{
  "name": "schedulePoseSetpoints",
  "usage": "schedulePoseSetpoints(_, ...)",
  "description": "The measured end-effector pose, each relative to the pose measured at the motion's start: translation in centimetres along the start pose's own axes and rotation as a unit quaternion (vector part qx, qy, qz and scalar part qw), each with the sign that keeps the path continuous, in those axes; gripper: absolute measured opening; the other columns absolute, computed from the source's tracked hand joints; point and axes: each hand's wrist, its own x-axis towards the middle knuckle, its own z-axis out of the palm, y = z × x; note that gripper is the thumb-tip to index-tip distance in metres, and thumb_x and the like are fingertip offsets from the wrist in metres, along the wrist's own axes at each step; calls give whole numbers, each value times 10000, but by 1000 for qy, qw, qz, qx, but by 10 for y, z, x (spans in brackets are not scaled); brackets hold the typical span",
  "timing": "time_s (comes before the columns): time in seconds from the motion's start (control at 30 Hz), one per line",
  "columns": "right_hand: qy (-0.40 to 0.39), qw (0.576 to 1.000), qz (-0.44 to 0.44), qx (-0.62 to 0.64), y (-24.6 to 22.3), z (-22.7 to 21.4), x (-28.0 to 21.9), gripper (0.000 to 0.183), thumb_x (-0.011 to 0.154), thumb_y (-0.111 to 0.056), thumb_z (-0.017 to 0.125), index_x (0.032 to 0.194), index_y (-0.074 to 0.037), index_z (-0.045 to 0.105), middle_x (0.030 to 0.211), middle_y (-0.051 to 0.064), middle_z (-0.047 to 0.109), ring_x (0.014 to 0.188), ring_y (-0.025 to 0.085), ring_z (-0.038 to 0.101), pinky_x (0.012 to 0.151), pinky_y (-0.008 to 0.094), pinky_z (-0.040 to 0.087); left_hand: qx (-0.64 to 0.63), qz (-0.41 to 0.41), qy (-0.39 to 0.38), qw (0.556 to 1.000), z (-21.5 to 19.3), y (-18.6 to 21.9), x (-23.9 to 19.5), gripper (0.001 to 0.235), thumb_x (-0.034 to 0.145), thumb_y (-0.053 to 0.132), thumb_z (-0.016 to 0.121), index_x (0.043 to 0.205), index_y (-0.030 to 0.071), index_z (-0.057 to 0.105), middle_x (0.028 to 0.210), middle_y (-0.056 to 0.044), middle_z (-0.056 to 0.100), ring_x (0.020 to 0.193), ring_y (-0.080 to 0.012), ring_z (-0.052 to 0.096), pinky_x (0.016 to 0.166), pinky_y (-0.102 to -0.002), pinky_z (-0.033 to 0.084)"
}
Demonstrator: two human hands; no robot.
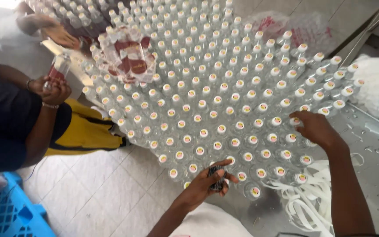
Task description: Inspecting and touching the caps of numerous water bottles arranged on a production table
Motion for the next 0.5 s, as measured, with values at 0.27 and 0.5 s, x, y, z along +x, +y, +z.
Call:
schedulePoseSetpoints(0.27, 156, 948, -155, 229, -110, -11, -115, 375, 901, -253, 845, 1246, -123, 777, 1244, 33, 812, 1176, 201, 759, 1059, 370, 555, -1, -23, -5, 1000, 11, -9, 7, 886, 1021, 461, 659, 1751, 136, 279, 1257, -171, 782, 769, -136, 672, 753, -280, 553)
schedulePoseSetpoints(0.5, -30, 875, -239, 419, -177, 42, -178, 323, 825, -266, 966, 1094, -183, 808, 984, -18, 776, 880, 137, 748, 810, 322, 590, 74, -18, -120, 990, 21, -22, 8, 729, 1087, 434, 632, 1694, 134, 362, 939, -102, 692, 866, -180, 684, 840, -311, 560)
